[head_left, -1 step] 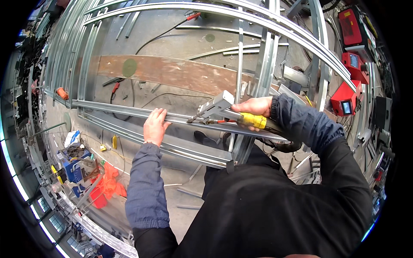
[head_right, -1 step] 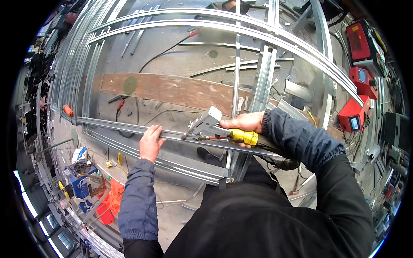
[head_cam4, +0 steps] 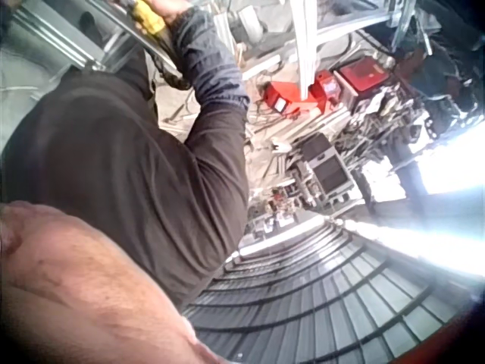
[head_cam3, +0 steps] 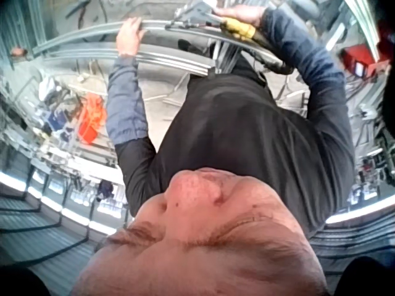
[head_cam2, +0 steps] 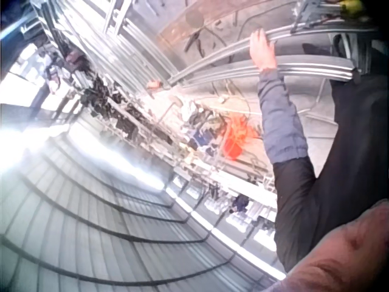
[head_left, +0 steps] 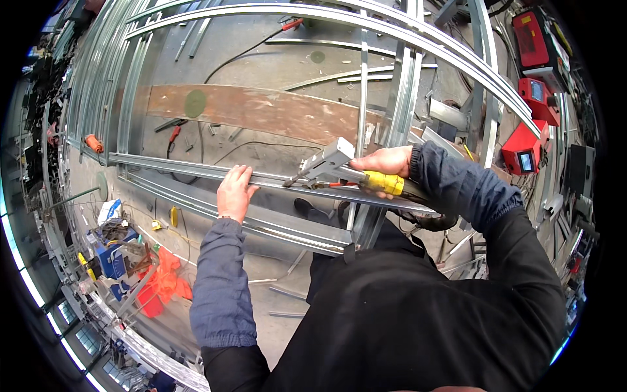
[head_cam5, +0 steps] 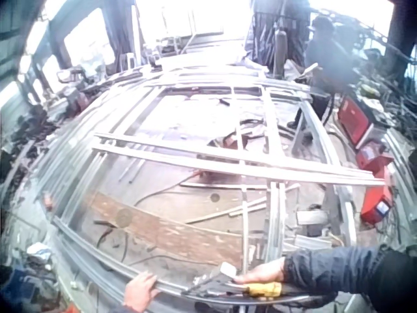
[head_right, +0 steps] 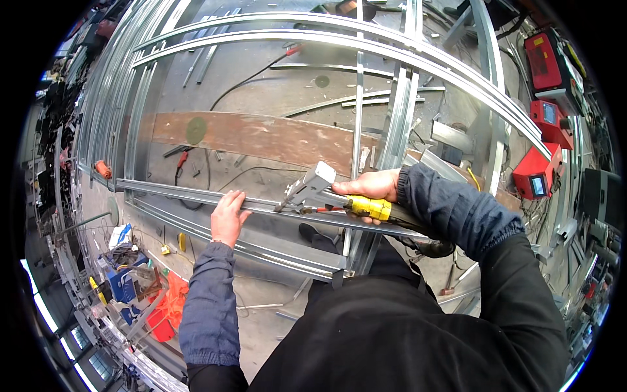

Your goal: The person positions and welds metal frame components in a workshop. They repeatedly align metal bars, then use a handheld welding tool to join the pieces, creating visible sparks and weld beads along the seams.

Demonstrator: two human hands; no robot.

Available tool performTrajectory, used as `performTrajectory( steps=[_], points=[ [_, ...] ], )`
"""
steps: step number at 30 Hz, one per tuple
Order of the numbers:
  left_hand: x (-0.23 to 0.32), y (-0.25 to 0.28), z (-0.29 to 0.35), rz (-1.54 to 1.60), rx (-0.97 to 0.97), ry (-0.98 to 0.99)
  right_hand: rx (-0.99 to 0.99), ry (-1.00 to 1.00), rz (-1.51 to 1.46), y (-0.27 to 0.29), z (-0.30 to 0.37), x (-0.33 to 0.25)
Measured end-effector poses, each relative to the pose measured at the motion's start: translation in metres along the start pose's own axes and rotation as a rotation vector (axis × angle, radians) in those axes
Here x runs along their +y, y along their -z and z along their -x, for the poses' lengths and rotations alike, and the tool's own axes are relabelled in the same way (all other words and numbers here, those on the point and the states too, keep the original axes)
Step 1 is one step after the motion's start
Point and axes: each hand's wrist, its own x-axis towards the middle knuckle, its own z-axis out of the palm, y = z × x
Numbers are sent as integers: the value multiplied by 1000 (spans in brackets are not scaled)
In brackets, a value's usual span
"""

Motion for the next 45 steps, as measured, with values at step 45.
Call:
performTrajectory(
  steps=[45],
  points=[
    [-4,-9,-1,-108,-57,22,10,111,56,6,3,42]
  ],
)
